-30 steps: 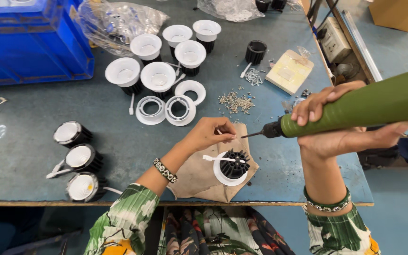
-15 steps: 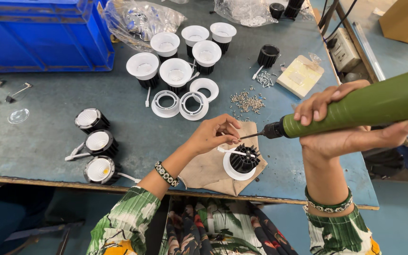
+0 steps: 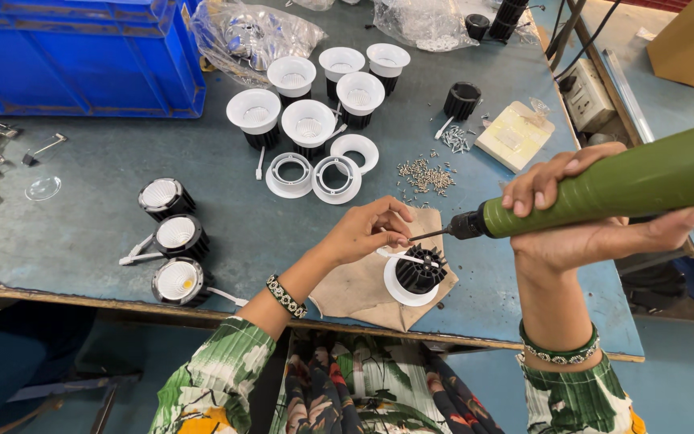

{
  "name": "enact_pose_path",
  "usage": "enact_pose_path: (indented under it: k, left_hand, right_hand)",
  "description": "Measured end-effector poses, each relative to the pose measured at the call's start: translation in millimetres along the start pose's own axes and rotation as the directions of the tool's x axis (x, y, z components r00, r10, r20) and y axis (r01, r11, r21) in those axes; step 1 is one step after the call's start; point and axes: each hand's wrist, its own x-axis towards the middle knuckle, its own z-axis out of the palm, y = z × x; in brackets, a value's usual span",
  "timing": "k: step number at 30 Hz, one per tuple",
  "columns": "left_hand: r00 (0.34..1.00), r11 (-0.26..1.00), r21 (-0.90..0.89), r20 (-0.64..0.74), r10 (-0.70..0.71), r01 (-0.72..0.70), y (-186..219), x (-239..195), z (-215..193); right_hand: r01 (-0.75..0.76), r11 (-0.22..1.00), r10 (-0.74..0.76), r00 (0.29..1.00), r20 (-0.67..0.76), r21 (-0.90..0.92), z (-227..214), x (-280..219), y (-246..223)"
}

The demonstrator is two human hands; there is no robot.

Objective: The person assembles LED light fixtures by inserting black heat sinks into white reflector housings and securing them with screws using a green electric screwdriver. The person handles multiple units sequentially, placing finished assemblies on the table.

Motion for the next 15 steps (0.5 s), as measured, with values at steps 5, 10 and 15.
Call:
enact_pose_path:
  k: [5,10,15]
  left_hand:
    - [0.998,0.996,0.067,-0.014,-0.055,0.056,-10,0,-9]
    - [0.994,0.997,-0.057,-0.096,-0.057,0.052,-39,-10,-13]
    - [0.948,0.997,0.039,-0.313,-0.051,0.066,-60,-36,17]
  right_hand:
    - [-0.004,0.999,0.002,0.999,-0.043,-0.054,12,-3,21]
    - [-0.112,0.993,0.11,0.992,0.069,0.023,25,-5,50]
    - [-0.256,0.963,0.236,0.953,0.191,0.086,28,-8,77]
